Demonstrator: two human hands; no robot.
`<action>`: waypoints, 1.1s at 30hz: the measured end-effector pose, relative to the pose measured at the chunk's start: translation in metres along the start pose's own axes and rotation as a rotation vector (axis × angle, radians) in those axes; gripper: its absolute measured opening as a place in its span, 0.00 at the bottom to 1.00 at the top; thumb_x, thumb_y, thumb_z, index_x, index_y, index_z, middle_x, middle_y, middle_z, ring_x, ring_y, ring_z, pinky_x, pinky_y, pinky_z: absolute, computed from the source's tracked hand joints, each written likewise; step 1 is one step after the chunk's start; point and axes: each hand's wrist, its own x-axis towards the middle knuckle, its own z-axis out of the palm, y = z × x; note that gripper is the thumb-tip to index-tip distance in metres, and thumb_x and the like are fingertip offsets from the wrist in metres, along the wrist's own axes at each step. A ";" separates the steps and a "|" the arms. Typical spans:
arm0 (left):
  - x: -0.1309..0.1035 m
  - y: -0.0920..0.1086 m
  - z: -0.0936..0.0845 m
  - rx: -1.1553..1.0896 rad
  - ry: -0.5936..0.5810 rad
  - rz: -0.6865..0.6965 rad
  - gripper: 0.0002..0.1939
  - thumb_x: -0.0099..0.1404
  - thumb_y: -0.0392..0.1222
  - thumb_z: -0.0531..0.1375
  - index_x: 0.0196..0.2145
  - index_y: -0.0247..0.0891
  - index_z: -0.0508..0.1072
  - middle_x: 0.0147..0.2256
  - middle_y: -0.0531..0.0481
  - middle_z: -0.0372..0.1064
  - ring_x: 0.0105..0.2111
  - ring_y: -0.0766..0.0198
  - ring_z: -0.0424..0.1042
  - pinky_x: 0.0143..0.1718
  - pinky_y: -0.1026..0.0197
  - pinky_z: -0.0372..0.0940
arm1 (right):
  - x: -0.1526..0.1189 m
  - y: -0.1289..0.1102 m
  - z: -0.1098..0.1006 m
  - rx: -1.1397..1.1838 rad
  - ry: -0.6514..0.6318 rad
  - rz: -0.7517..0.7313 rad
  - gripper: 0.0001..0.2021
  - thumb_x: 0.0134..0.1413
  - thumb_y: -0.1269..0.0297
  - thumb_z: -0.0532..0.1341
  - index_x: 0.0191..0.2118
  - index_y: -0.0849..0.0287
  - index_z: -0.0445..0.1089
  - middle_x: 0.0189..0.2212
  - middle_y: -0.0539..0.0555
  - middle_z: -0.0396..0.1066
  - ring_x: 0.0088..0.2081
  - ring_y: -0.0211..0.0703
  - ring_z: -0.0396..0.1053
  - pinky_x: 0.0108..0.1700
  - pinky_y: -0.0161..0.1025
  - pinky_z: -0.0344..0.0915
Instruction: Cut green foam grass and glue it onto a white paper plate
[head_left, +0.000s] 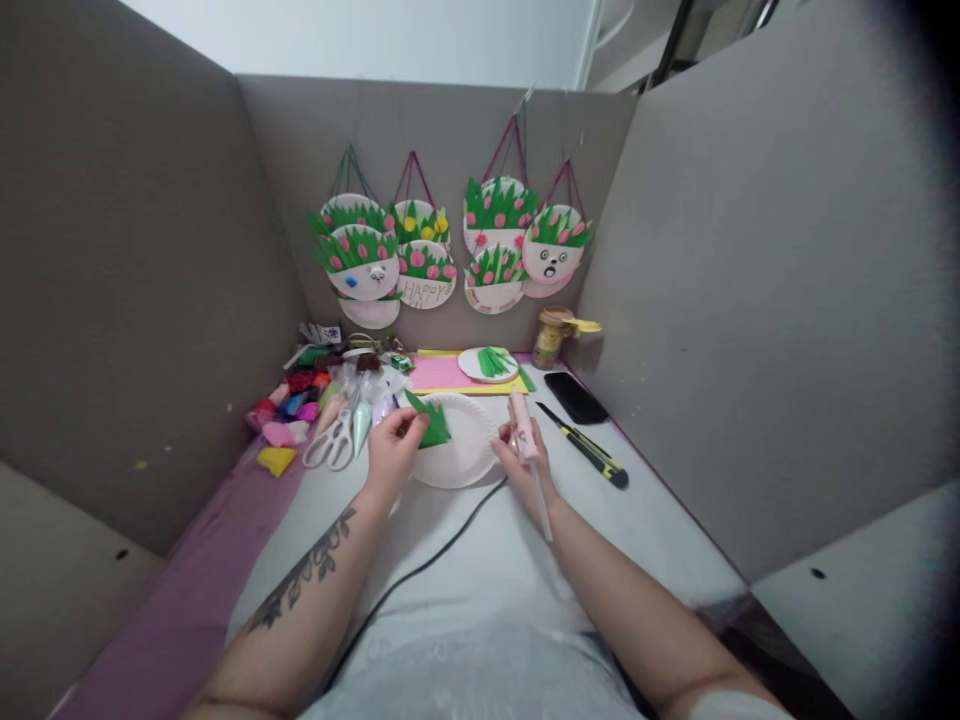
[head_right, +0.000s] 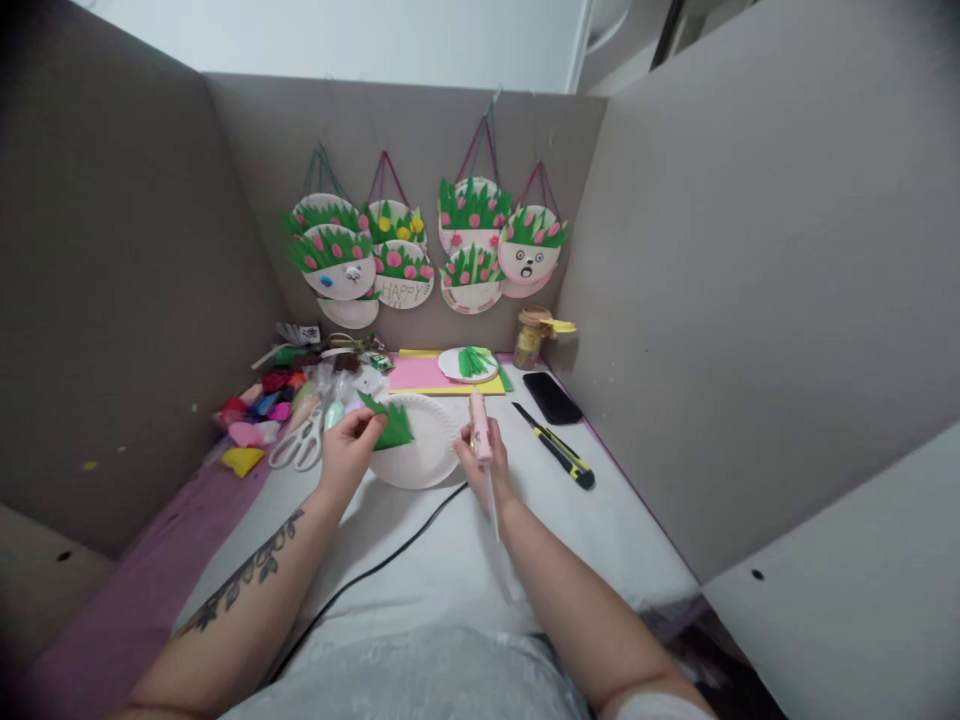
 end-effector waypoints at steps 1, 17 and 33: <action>0.000 -0.001 0.000 0.039 -0.020 0.015 0.09 0.58 0.45 0.63 0.27 0.36 0.76 0.22 0.55 0.66 0.24 0.68 0.61 0.27 0.66 0.56 | 0.000 0.001 0.000 -0.001 0.001 -0.008 0.20 0.49 0.57 0.65 0.46 0.55 0.63 0.36 0.51 0.68 0.33 0.40 0.67 0.37 0.37 0.66; -0.011 -0.012 0.009 0.654 -0.239 0.155 0.09 0.64 0.43 0.58 0.33 0.40 0.78 0.36 0.49 0.76 0.37 0.60 0.72 0.37 0.60 0.61 | 0.001 0.011 0.001 0.006 -0.037 -0.082 0.20 0.51 0.57 0.65 0.49 0.55 0.63 0.36 0.51 0.69 0.33 0.40 0.67 0.37 0.37 0.67; -0.008 -0.011 0.011 0.665 -0.252 0.039 0.11 0.60 0.40 0.57 0.28 0.38 0.79 0.30 0.49 0.73 0.32 0.63 0.69 0.32 0.61 0.56 | -0.001 0.011 0.000 -0.039 -0.045 -0.106 0.22 0.52 0.57 0.64 0.52 0.55 0.62 0.37 0.53 0.70 0.34 0.42 0.69 0.38 0.39 0.69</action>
